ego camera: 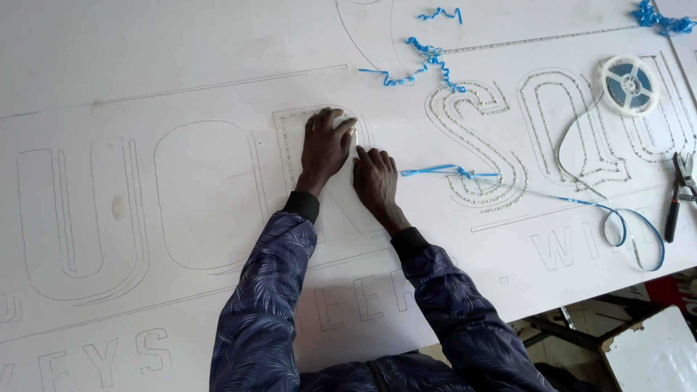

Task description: Installing flexible LED strips onto a sign board by peeling the adhesive backing and pressing the strip along the outlines of letters, then cutting to length.

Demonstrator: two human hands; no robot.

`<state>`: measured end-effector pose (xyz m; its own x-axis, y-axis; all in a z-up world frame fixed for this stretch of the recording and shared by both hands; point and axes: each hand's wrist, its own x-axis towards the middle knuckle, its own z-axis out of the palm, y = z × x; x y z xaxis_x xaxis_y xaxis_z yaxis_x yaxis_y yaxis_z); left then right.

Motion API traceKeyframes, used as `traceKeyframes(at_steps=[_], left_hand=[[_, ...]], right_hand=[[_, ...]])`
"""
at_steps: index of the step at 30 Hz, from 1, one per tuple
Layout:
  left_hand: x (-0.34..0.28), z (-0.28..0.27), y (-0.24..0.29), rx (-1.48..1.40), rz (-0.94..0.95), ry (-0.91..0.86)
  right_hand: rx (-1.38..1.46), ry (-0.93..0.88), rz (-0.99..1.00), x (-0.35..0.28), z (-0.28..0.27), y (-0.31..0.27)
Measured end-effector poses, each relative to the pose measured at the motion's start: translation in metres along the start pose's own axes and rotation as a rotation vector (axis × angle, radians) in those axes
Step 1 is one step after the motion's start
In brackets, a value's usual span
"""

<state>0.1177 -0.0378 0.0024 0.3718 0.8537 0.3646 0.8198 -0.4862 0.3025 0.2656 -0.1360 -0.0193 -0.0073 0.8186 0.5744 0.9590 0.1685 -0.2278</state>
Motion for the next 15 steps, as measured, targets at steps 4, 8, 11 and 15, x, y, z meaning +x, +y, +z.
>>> traceKeyframes(at_steps=[4,8,11,15], left_hand=[[0.003,0.018,-0.004,-0.064,-0.05,-0.014],[0.005,0.023,0.001,-0.08,-0.116,-0.014],[0.007,0.02,0.0,-0.079,-0.118,-0.018],[0.004,0.012,0.001,-0.103,-0.102,-0.06]], right_hand=[[0.012,0.013,0.01,0.002,-0.012,-0.006],[0.024,0.02,0.018,0.002,-0.016,-0.005],[0.043,0.031,0.02,0.005,-0.017,-0.006],[0.084,0.041,-0.013,0.002,-0.015,-0.005]])
